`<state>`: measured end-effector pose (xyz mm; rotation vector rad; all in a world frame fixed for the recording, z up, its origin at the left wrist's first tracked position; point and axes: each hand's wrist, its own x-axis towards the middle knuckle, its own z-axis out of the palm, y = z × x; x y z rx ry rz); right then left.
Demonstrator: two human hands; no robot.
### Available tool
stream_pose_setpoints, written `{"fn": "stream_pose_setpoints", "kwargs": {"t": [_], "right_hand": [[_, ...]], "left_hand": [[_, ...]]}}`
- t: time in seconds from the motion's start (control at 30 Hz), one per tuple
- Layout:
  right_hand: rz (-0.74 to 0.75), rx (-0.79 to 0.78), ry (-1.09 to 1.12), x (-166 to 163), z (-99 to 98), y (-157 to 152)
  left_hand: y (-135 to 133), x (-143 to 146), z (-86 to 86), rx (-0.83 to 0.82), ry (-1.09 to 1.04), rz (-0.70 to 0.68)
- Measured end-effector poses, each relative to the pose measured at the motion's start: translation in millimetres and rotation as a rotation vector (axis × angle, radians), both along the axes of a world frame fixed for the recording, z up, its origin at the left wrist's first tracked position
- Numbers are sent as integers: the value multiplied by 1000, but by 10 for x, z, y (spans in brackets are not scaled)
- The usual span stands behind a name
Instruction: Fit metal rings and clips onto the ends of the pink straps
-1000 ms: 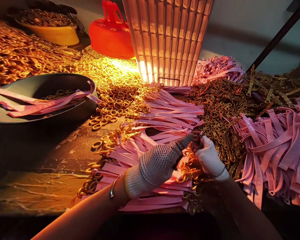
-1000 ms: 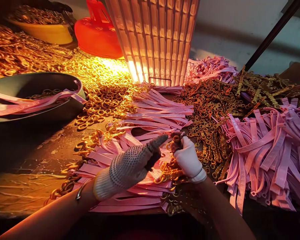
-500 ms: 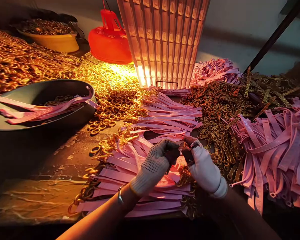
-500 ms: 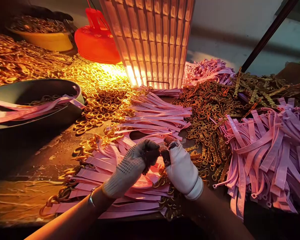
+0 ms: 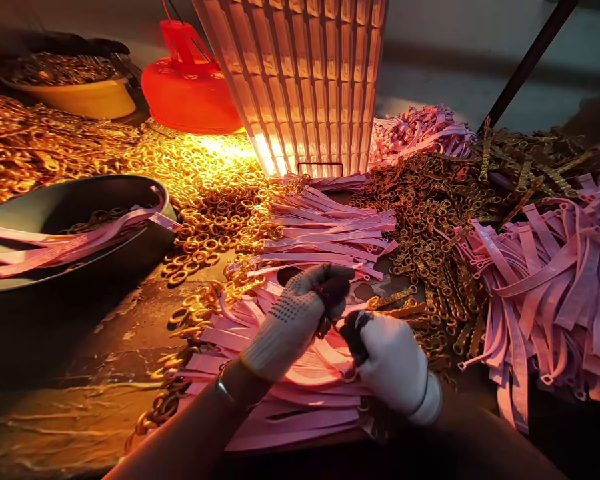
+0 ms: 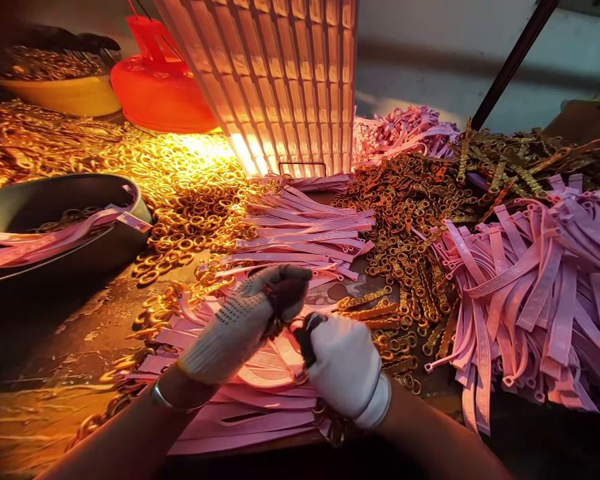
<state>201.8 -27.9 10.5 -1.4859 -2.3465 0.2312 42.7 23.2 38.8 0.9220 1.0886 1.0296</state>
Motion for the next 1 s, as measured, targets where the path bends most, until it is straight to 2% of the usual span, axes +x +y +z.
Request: {"fn": "stream_pose_setpoints", "kwargs": {"t": [0.07, 0.13, 0.2, 0.27, 0.33, 0.4, 0.47, 0.5, 0.57, 0.67, 0.7, 0.73, 0.83, 0.93, 1.0], "right_hand": [[-40, -27, 27, 99, 23, 89], [-18, -70, -18, 216, 94, 181], [41, -94, -106, 309, 169, 230], [113, -85, -167, 348, 202, 228], [127, -88, -121, 333, 169, 201], [69, -175, 83, 291, 83, 182], [-6, -316, 342, 259, -15, 195], [-33, -364, 439, 258, -55, 214], [-91, -340, 525, 289, -101, 264], [-169, -182, 533, 387, -115, 326], [-190, -152, 522, 418, -120, 335], [-202, -142, 506, 443, -129, 339], [-203, -166, 458, 477, -175, 337], [-151, -219, 487, 472, -196, 356], [-117, -247, 515, 464, -178, 384]], "left_hand": [[59, -41, 25, 102, 244, -144], [87, -89, 18, 207, 427, -260], [71, -115, -7, 220, 486, -354], [8, -92, -36, 106, 421, -390], [-79, -17, -58, -50, 268, -315], [-146, 85, -69, -144, 98, -158], [-142, 172, -79, -140, 15, -43], [-100, 195, -90, -112, 23, -33], [74, 186, -134, 1, 176, -110], [494, 65, -269, 382, 759, -242], [640, 17, -331, 515, 969, -239], [771, -22, -396, 568, 1073, -240], [1009, -58, -585, 600, 1179, -271], [1037, 4, -688, 611, 1208, -312], [1002, 38, -679, 616, 1214, -321]]}}
